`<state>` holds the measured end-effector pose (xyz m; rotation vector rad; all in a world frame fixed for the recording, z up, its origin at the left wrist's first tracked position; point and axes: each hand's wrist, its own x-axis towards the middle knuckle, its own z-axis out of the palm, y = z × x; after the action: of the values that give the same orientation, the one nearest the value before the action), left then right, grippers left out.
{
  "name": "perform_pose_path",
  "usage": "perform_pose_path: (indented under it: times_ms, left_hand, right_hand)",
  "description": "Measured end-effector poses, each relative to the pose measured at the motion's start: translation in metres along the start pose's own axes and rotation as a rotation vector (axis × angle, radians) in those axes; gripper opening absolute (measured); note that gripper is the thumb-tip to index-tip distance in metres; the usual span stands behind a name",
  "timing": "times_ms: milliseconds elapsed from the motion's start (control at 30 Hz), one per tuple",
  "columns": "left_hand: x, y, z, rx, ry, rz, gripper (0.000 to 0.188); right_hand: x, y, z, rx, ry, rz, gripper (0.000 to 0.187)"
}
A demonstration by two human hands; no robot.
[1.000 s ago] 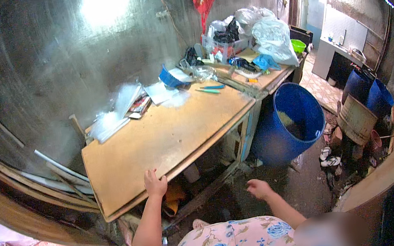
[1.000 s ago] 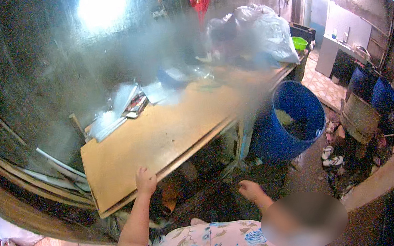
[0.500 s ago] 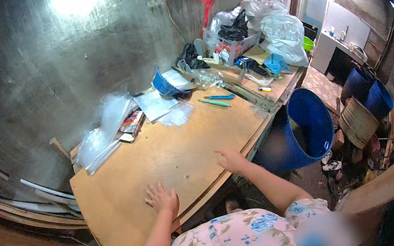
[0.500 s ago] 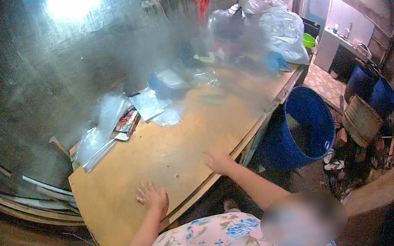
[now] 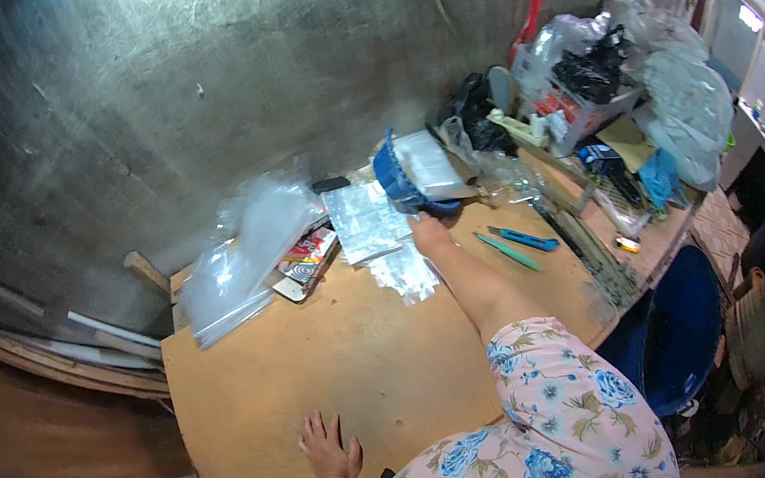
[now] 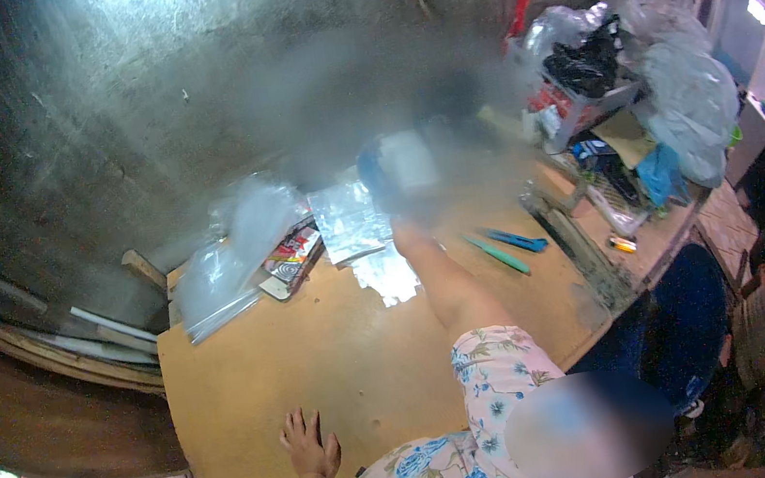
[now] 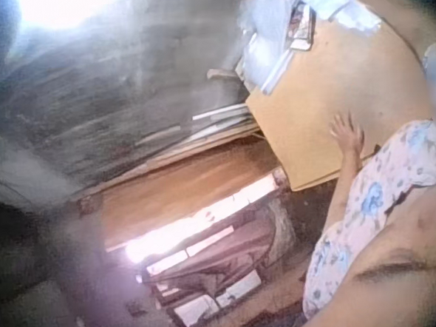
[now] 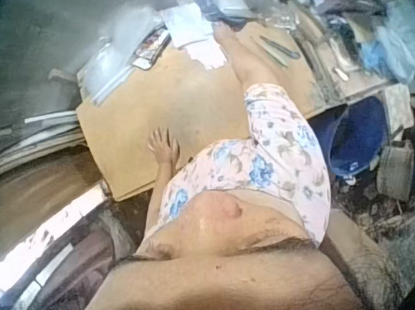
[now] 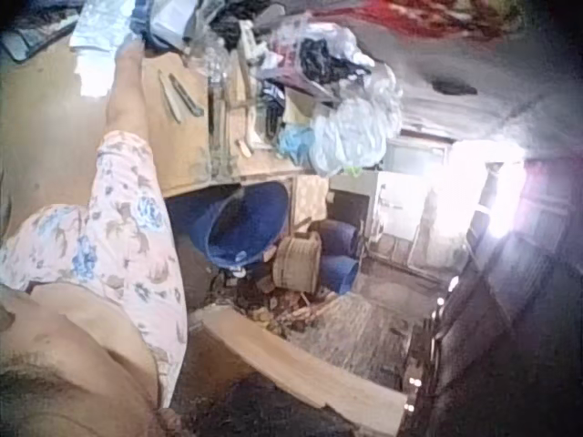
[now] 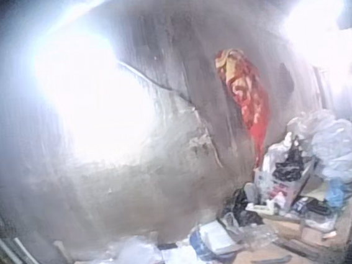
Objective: The person uses a hammer to flatten a small metal sheet on a wooden block, then retrieves a black plastic ring and heats it with a lighter. They place the ring on a clear plastic sheet, smooth it, and repeatedly adjust the ring and sheet on the table.
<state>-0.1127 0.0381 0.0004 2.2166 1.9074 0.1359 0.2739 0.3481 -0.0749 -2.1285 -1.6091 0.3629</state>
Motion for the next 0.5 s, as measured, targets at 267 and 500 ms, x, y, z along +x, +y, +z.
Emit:
perform_pose_path:
  times_ms: [267,500]
  left_hand:
    - [0.004,0.001,0.007,-0.042,0.013,0.000,0.057]
    - [0.008,0.004,0.006,-0.085,0.036,0.013,0.056]
  right_hand:
    - [0.018,-0.023,0.000,-0.036,0.042,0.000,0.019]
    - [-0.035,-0.049,-0.060,0.073,0.598,-0.450,0.005]
